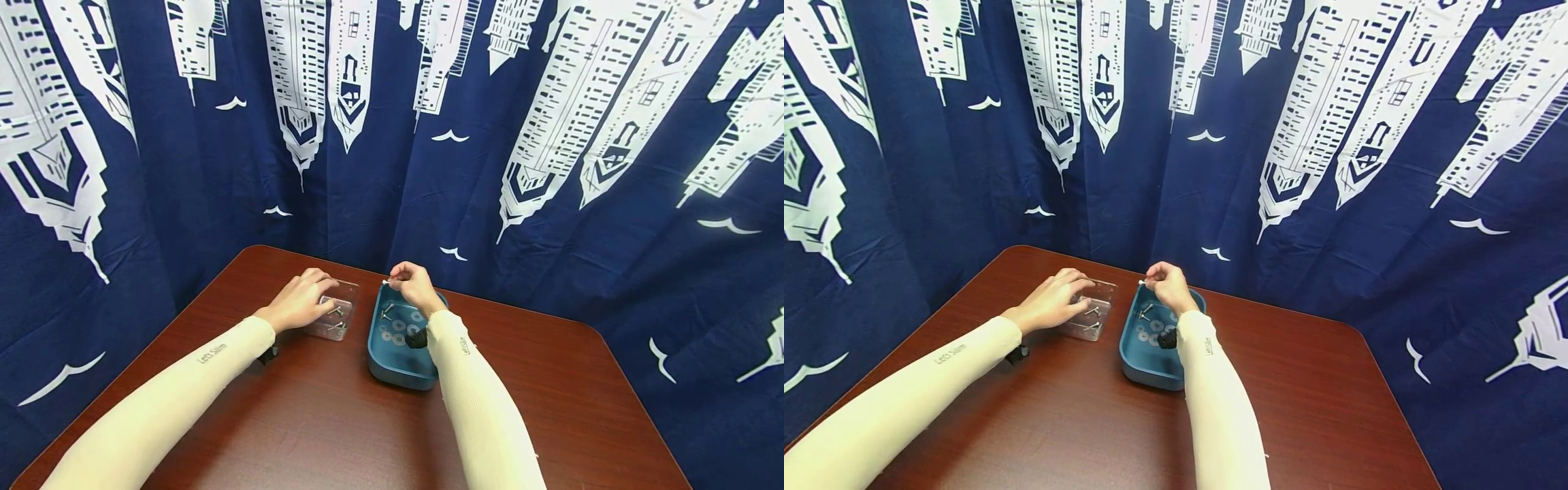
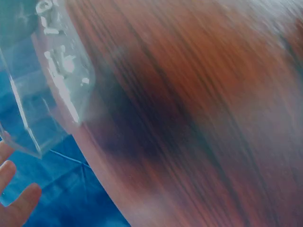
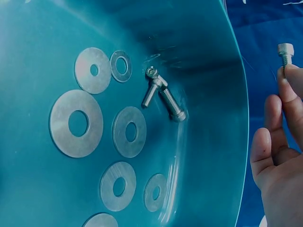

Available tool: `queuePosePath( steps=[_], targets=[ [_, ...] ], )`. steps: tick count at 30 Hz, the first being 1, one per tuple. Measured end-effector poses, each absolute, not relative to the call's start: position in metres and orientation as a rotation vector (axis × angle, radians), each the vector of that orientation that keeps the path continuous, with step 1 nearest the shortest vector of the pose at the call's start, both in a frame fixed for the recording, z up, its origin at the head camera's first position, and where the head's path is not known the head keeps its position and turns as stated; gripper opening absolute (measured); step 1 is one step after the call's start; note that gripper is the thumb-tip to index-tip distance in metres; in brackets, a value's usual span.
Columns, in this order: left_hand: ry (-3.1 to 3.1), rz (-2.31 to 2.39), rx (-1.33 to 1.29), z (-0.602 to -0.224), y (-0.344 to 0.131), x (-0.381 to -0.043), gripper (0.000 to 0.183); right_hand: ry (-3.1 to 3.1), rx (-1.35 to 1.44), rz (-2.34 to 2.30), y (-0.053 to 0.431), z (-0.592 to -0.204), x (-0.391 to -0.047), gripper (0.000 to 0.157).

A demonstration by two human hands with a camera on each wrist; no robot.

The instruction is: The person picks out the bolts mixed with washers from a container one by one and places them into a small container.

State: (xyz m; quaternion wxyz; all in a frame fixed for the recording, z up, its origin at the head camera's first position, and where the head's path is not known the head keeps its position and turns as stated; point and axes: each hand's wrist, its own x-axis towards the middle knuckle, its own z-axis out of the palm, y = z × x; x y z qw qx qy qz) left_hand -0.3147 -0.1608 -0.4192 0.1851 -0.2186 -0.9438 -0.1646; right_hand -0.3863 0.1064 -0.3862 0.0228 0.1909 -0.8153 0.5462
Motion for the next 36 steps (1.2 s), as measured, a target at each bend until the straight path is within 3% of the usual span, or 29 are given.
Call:
queuePosePath(
  steps=[36],
  targets=[
    [-2.725,-0.519,-0.481,-0.435,-0.195,-0.314,0.043,-2.476,0.683,1.791,0.071,-0.380,-0.382,0.016]
  ],
)
